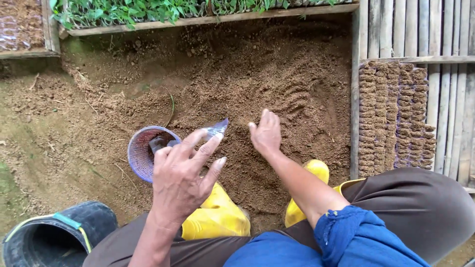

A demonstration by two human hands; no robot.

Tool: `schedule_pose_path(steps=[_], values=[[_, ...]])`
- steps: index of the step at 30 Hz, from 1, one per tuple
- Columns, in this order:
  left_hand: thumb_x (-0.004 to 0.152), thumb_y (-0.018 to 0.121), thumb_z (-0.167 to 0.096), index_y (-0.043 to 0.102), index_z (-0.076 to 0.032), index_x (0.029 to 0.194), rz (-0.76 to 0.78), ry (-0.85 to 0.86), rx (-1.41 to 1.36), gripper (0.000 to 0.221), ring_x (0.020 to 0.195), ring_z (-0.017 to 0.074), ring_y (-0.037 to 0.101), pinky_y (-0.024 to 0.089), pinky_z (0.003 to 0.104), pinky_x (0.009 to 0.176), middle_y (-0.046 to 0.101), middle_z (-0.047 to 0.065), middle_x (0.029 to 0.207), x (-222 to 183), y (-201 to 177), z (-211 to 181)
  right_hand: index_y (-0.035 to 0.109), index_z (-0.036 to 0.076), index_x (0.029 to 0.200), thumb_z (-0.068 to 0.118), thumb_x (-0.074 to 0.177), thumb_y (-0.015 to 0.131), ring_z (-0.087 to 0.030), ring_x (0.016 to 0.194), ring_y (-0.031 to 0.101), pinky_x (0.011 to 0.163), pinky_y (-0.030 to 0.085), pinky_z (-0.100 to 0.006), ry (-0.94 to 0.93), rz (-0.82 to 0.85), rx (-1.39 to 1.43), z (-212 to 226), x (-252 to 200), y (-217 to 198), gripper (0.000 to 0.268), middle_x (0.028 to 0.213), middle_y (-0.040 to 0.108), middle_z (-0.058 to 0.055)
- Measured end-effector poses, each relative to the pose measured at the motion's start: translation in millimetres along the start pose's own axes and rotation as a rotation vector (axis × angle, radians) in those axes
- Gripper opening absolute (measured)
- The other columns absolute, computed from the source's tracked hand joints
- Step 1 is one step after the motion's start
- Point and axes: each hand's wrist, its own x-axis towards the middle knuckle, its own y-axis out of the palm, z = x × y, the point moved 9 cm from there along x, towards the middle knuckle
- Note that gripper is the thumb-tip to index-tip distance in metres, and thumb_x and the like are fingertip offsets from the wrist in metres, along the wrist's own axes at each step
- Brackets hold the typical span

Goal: Manually filling small plastic sleeves with soil to create seedling plugs for agricultural use.

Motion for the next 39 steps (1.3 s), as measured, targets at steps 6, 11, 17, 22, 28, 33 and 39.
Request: schedule_pose_path(steps=[6, 11, 17, 22, 28, 33, 39], values=[[0.096, 0.064, -0.045, 0.066, -0.027, 0.134, 0.012, -0.003, -0.008, 0.042, 0.094, 0.0153, 0.069, 0.042, 0.041, 0.086, 0.064, 0.003, 0.139, 0.3, 3.5, -3.0, 0.037, 0.002, 0.153, 0.047, 0.096, 0.065, -0.050, 0.138, 0.042, 0.113, 0.042, -0.054, -0.448, 0.042, -0.334, 18.6, -7.2, 71.2, 0.077, 0.151, 0.040, -0.032], [0.098, 0.059, -0.047, 0.066, -0.029, 0.135, 0.055, -0.046, -0.053, 0.042, 0.091, 0.0182, 0.068, 0.043, 0.043, 0.088, 0.065, 0.004, 0.134, 0.6, 14.9, -0.2, 0.053, 0.006, 0.121, 0.009, 0.098, 0.046, -0.028, 0.098, 0.063, 0.067, 0.061, -0.032, -0.746, 0.002, -0.521, 3.1, -23.0, 82.6, 0.024, 0.116, 0.056, -0.017], [0.098, 0.058, -0.046, 0.066, -0.031, 0.132, 0.073, -0.019, 0.015, 0.039, 0.086, 0.0203, 0.069, 0.045, 0.045, 0.090, 0.063, 0.003, 0.128, -6.3, 30.5, -3.8, 0.071, 0.009, 0.099, 0.026, 0.083, 0.072, -0.029, 0.097, 0.073, 0.083, 0.058, -0.040, -0.219, 0.455, 0.174, -4.6, -26.4, 35.2, 0.024, 0.099, 0.074, -0.012], [0.095, 0.059, -0.044, 0.065, -0.033, 0.131, 0.093, 0.046, 0.093, 0.038, 0.084, 0.0224, 0.071, 0.045, 0.046, 0.089, 0.062, 0.005, 0.124, -14.1, 47.6, -16.2, 0.064, 0.014, 0.100, 0.052, 0.087, 0.070, -0.025, 0.066, 0.068, 0.053, 0.055, -0.031, 0.426, 0.736, 1.263, -16.8, -23.2, 38.1, 0.041, 0.083, 0.067, -0.013], [0.088, 0.064, -0.047, 0.063, -0.030, 0.126, 0.088, 0.111, 0.182, 0.042, 0.084, 0.0246, 0.068, 0.044, 0.046, 0.087, 0.057, 0.007, 0.125, -22.8, 62.8, -33.6, 0.065, 0.009, 0.086, 0.048, 0.100, 0.055, -0.010, 0.048, 0.054, 0.033, 0.035, -0.013, 0.217, 0.652, 1.608, 54.2, -32.7, -68.5, 0.043, 0.070, 0.062, -0.012], [0.086, 0.070, -0.048, 0.071, -0.024, 0.115, 0.098, 0.133, 0.193, 0.037, 0.082, 0.0231, 0.066, 0.042, 0.043, 0.084, 0.060, 0.008, 0.120, -26.3, 72.4, -43.5, 0.064, 0.009, 0.076, 0.045, 0.105, 0.048, -0.006, 0.042, 0.048, 0.031, 0.032, -0.010, -0.030, 0.519, 1.716, 111.7, -66.3, -142.5, 0.049, 0.060, 0.055, -0.008], [0.086, 0.069, -0.043, 0.073, -0.020, 0.110, 0.138, 0.129, 0.149, 0.033, 0.082, 0.0236, 0.066, 0.040, 0.043, 0.084, 0.062, 0.010, 0.121, -30.8, 74.1, -50.5, 0.054, 0.012, 0.069, 0.036, 0.108, 0.044, -0.010, 0.044, 0.046, 0.035, 0.033, -0.017, -0.182, 0.367, 1.677, 132.3, -94.1, -167.4, 0.047, 0.056, 0.046, -0.004]])
